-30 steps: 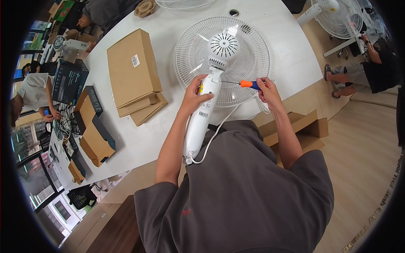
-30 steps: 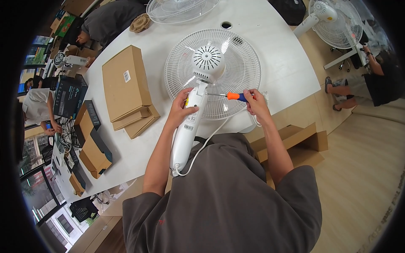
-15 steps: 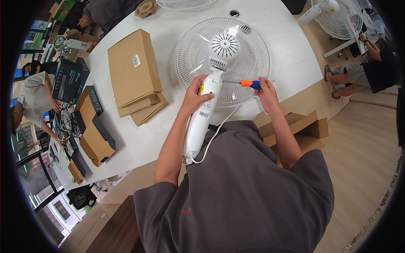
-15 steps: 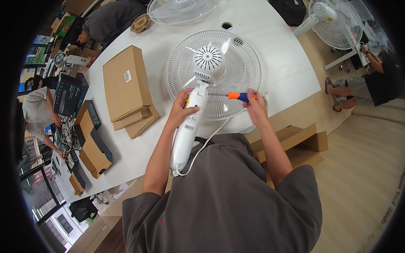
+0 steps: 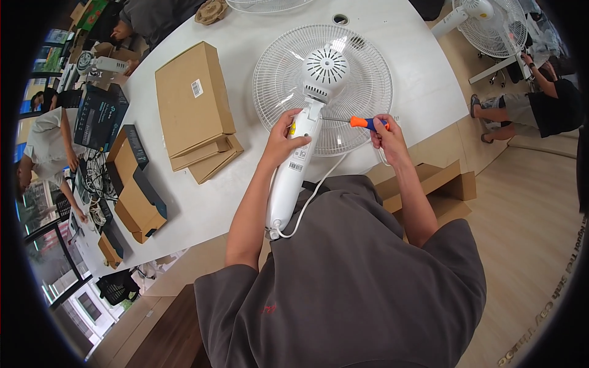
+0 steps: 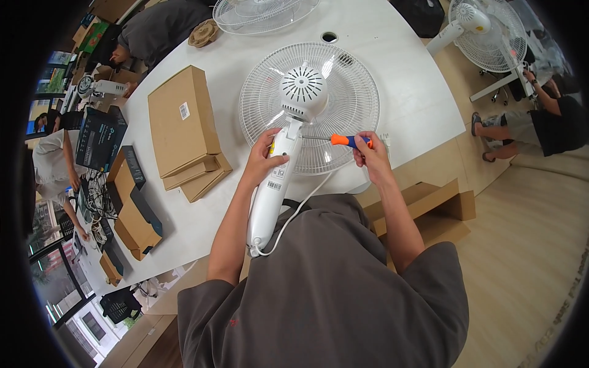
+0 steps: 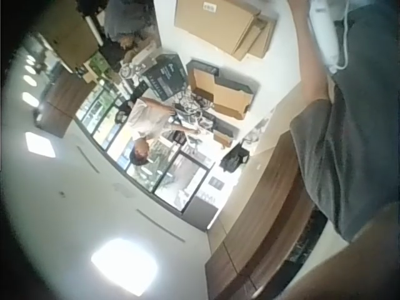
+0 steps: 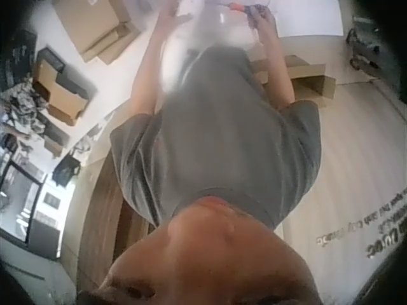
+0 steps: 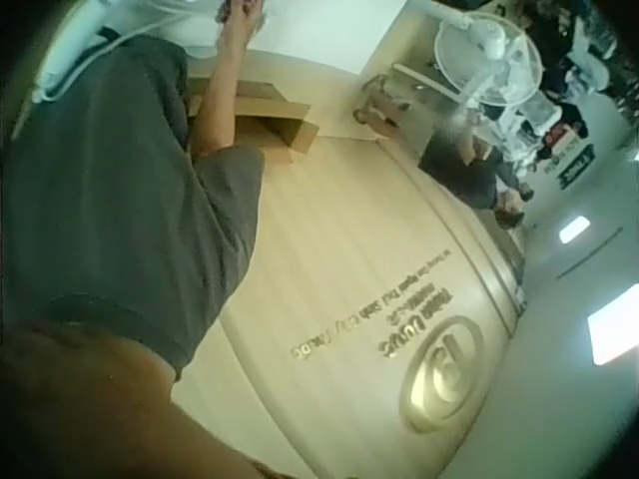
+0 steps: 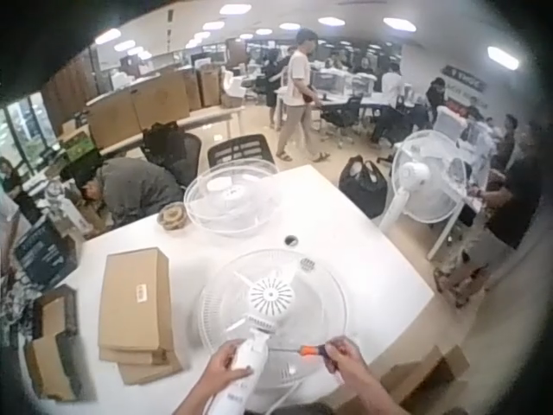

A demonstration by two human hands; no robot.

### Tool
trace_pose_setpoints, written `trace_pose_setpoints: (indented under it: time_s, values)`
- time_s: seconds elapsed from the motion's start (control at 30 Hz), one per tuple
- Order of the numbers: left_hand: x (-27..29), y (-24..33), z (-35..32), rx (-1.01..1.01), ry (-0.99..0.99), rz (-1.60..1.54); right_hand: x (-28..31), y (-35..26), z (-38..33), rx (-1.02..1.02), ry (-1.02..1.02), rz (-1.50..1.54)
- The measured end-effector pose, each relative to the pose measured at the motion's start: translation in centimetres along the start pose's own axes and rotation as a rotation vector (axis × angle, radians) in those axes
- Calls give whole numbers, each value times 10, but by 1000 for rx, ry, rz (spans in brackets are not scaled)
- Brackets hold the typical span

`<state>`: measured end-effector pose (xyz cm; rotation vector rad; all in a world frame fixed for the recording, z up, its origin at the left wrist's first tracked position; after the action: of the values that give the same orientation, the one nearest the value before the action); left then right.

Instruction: The recorder is assembling a white electric fan on a table in an office environment, using a screwdriver.

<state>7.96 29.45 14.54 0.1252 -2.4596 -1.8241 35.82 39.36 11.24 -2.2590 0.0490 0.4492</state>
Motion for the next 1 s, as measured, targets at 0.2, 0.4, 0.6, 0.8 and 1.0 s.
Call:
trace_pose_setpoints:
  time_s: [0.2,0.4,0.6,0.8,1.0]
  values:
    - [-1,2,-1,7,-11,-12,-5,-7,-3,306,-231,42]
    - [-2,4,-2,9,-8,-6,-1,-17,-9,-57,-69,-179]
    - [-1,0,0,-3,-9,-18,0,-12,2,-7,-145,-187]
    - [-2,2,0,-2,-7,-17,-3,-11,0,377,-225,-218]
    - [-1,0,0,-4,-6,-17,-4,-16,-4,-23,-27,-308]
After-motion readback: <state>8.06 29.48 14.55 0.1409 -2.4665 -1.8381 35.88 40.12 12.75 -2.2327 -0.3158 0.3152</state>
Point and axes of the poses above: each hand's wrist, its own z-axis towards the middle knuckle, its own x-axis out of the back of the hand, y = z × x, the point moved 5 cm from there along z, towards the middle knuckle, and after that the axes turned 10 degrees about z, right-handed, at the moved point
